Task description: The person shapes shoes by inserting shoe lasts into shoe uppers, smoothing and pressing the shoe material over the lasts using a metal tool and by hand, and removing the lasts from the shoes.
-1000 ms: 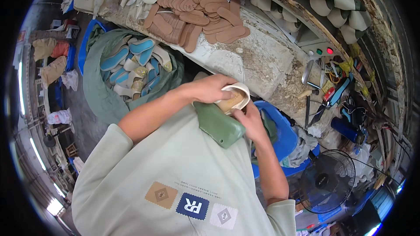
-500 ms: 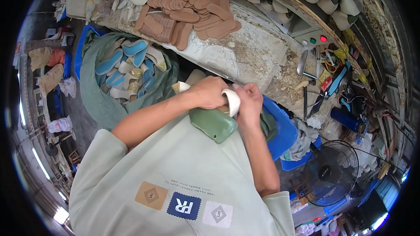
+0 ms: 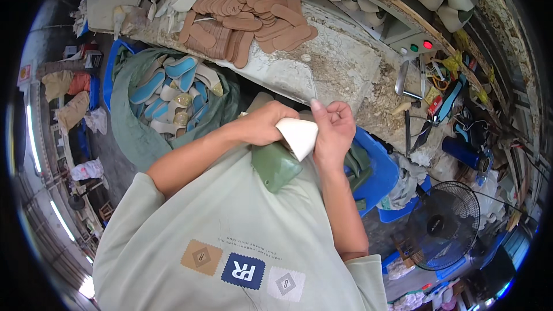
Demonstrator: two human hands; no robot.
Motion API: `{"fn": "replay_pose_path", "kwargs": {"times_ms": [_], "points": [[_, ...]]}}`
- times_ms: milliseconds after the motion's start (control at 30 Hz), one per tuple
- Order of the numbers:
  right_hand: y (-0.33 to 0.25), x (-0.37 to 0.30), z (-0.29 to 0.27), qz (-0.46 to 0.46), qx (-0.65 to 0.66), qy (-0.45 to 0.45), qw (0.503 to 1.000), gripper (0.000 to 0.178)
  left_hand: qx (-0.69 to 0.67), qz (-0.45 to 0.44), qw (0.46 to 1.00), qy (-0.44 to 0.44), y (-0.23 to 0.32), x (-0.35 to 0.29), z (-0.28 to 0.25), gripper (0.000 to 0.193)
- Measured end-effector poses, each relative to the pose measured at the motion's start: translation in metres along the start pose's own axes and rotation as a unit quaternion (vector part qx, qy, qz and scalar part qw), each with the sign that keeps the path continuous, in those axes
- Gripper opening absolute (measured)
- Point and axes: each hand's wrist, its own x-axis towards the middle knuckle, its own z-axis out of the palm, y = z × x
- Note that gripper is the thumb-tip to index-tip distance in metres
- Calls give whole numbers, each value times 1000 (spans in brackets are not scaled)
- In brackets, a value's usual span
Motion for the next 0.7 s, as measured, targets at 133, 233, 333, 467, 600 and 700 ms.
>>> {"fn": "replay_pose_path", "kwargs": {"times_ms": [133,233,333,467,600,700], "points": [[0,-11,-4,-1,-65,18,998,28,22,-4,1000,11,20,-6,-1,21],[2,-20,7,-32,-180,1,983,31,89,-56,994,-29,24,-1,2,27],[-8,-35,10,-66,-251,-22,965,34,187,-193,963,-14,32,4,7,29],[-5,-48,-10,-17,-288,-32,957,36,155,-120,979,62,19,-11,9,26],[-4,-38,-23,186,-130,-77,971,28,159,-135,974,94,22,-13,13,27],[-12,-29,-32,253,-94,-168,948,30,154,-102,981,56,20,-11,12,33]]}}
